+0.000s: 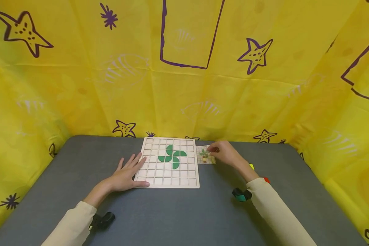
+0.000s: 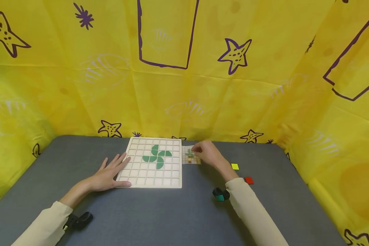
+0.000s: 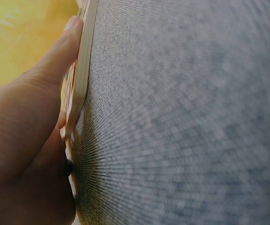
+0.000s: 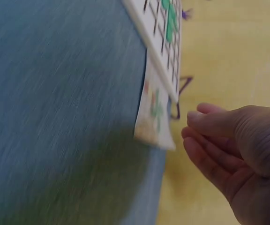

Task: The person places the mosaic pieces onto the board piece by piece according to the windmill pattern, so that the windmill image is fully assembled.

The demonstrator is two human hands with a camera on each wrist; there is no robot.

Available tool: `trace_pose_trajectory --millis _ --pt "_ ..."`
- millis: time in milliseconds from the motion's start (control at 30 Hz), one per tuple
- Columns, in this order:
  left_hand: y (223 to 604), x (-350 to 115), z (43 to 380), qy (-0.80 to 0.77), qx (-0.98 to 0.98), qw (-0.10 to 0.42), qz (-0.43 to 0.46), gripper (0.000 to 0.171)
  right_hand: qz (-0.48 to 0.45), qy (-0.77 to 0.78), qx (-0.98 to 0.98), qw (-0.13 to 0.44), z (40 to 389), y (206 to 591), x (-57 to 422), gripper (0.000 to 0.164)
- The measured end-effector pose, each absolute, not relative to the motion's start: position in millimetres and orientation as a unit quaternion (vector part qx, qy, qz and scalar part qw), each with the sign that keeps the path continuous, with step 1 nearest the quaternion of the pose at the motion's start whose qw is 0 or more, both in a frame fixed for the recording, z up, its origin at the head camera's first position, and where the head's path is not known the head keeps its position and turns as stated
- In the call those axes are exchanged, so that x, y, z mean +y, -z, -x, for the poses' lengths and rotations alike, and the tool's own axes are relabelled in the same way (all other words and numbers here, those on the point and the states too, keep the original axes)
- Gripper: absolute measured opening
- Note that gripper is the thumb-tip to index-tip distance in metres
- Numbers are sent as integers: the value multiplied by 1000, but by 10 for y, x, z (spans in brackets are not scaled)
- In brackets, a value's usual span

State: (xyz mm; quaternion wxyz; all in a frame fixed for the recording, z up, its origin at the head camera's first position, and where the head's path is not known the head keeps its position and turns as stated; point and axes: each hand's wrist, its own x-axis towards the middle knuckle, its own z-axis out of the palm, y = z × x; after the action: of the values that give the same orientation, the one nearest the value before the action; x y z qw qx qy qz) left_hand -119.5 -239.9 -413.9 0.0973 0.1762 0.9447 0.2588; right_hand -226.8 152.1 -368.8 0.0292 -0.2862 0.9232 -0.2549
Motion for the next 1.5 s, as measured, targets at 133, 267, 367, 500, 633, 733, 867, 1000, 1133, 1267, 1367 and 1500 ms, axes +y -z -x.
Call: trace_pose_trajectory --millis 133,267,367,500,633,733,867,1000,1133,1267,1367,1500 --pt "4145 -2393 1191 -258 945 99 -173 106 275 243 930 25 2251 3718 1762 17" --pt "4147 -2396 1186 -259 946 98 -172 105 269 239 933 26 2240 3742 1965 19" --pt "4145 -2397 1186 -259 945 98 -172 105 265 237 934 28 2238 3746 2085 20" --pt "4145 -2393 1193 -257 946 97 -173 105 254 229 939 32 2236 3734 2215 20" --pt "4150 -2395 1188 -257 946 97 -173 105 250 224 941 39 2228 3722 2313 22" --pt "4152 -2397 1186 -258 945 97 -174 105 249 220 942 52 2212 3715 2364 23" --pt "4157 -2401 1187 -256 946 98 -173 106 244 209 944 68 2185 3729 2415 26" --pt "4161 -2403 1192 -254 946 96 -174 106 251 195 946 58 2160 3776 2460 28" --pt "4159 -2408 1192 -255 946 94 -176 106 262 183 947 40 2137 3816 2481 22" --pt "4158 -2404 1188 -259 945 95 -177 105 259 186 947 40 2135 3826 2494 21" --pt "4156 -2401 1185 -261 944 96 -176 105 251 198 946 52 2143 3807 2499 23" --pt "4141 -2392 1184 -259 945 97 -175 105 251 212 942 63 2146 3750 2497 19"
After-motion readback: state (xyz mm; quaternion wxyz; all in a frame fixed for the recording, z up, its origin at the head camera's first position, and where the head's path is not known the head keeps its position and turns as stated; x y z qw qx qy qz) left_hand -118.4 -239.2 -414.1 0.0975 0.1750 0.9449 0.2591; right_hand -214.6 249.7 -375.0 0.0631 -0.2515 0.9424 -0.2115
